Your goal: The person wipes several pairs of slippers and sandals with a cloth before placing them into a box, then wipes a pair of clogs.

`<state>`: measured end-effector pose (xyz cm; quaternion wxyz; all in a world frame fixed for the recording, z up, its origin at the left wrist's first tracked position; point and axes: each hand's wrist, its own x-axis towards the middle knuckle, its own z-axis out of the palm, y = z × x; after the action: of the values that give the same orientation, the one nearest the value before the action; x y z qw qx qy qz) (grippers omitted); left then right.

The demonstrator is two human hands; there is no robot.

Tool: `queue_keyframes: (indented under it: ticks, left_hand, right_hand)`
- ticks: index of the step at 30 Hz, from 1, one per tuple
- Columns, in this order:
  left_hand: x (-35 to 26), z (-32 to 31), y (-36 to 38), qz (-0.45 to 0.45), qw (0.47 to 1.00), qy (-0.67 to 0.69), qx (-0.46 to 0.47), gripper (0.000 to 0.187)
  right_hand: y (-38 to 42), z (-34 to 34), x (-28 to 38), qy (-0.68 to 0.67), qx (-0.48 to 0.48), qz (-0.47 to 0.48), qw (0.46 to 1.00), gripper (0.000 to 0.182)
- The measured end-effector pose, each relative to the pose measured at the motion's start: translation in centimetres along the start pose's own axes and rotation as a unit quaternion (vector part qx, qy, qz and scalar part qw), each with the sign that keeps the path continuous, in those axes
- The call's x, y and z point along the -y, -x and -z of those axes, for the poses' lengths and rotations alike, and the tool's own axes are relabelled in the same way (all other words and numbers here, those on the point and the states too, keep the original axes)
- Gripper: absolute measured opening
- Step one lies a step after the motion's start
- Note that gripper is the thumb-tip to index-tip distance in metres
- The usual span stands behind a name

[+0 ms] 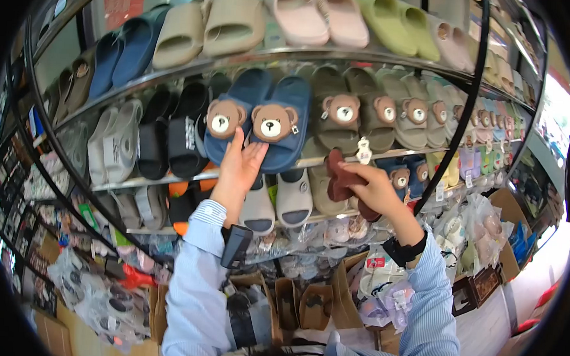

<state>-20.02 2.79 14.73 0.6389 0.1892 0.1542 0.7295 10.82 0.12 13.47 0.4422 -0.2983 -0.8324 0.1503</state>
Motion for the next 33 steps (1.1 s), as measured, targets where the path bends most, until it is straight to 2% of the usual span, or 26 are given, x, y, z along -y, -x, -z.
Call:
queue_keyframes:
  ticks: [1,3,5,7,8,10,11,13,16,18,20,23,28,31,33]
  left_hand:
    - [-0.9,-0.1,1.4,-0.004,0.999,-0.035,-0.034,0.075]
    - [-3.5,1.6,4.6,-0.007,0.995,-0.098,0.020,0.048]
    - [-5.4,3.3,8.7,0.010,0.995,-0.104,0.004,0.028]
    - [-6.2,6.3,13.4,0.001,0.988,-0.150,-0.031,0.028]
    - [-6.1,7.6,15.9,0.002,0.983,-0.168,-0.069,0.028]
    - [-6.1,10.2,20.4,0.023,0.973,-0.183,-0.142,0.027]
    - [-6.4,14.0,22.5,0.044,0.971,-0.177,-0.157,0.024]
    - [-6.0,17.8,26.9,0.033,0.958,-0.212,-0.190,0.023]
    - [-5.4,21.7,32.3,0.042,0.935,-0.216,-0.278,0.029]
    - [-4.9,24.4,35.2,0.071,0.918,-0.201,-0.333,0.026]
    - [-4.2,28.0,37.6,0.105,0.901,-0.191,-0.376,0.025]
    - [-2.5,33.5,40.6,0.151,0.903,-0.166,-0.366,0.022]
    - [-0.7,35.2,41.9,0.212,0.895,-0.138,-0.367,0.023]
    - [-1.6,35.2,41.5,0.254,0.910,-0.105,-0.309,0.024]
    - [-2.0,34.3,40.8,0.261,0.931,-0.111,-0.230,0.025]
  right_hand:
    - [0.1,-0.1,0.0,0.001,-0.003,0.006,1.000,0.040]
    - [0.7,-0.8,-0.3,-0.006,-0.023,0.015,1.000,0.039]
    - [1.6,-1.4,1.0,-0.034,-0.011,0.002,0.999,0.039]
    - [3.1,-2.7,2.2,-0.064,0.018,-0.021,0.998,0.039]
    - [3.9,-3.7,2.8,-0.101,0.031,-0.005,0.994,0.039]
    - [5.5,-6.3,2.8,-0.092,0.091,0.057,0.990,0.044]
    - [6.1,-7.8,3.4,-0.102,0.125,0.080,0.984,0.046]
    - [7.8,-11.6,3.3,-0.142,0.187,0.082,0.969,0.043]
    - [10.5,-16.8,3.0,-0.141,0.238,0.076,0.958,0.042]
    - [12.3,-19.9,2.9,-0.161,0.282,0.011,0.946,0.042]
    - [13.9,-22.7,2.7,-0.158,0.298,0.013,0.941,0.042]
    - [16.4,-26.8,2.3,-0.151,0.302,0.022,0.941,0.041]
    - [18.5,-29.9,6.9,-0.104,0.235,0.070,0.964,0.041]
    - [19.7,-32.5,9.8,-0.045,0.222,0.090,0.970,0.038]
    - [21.4,-34.4,10.7,0.013,0.239,0.087,0.967,0.030]
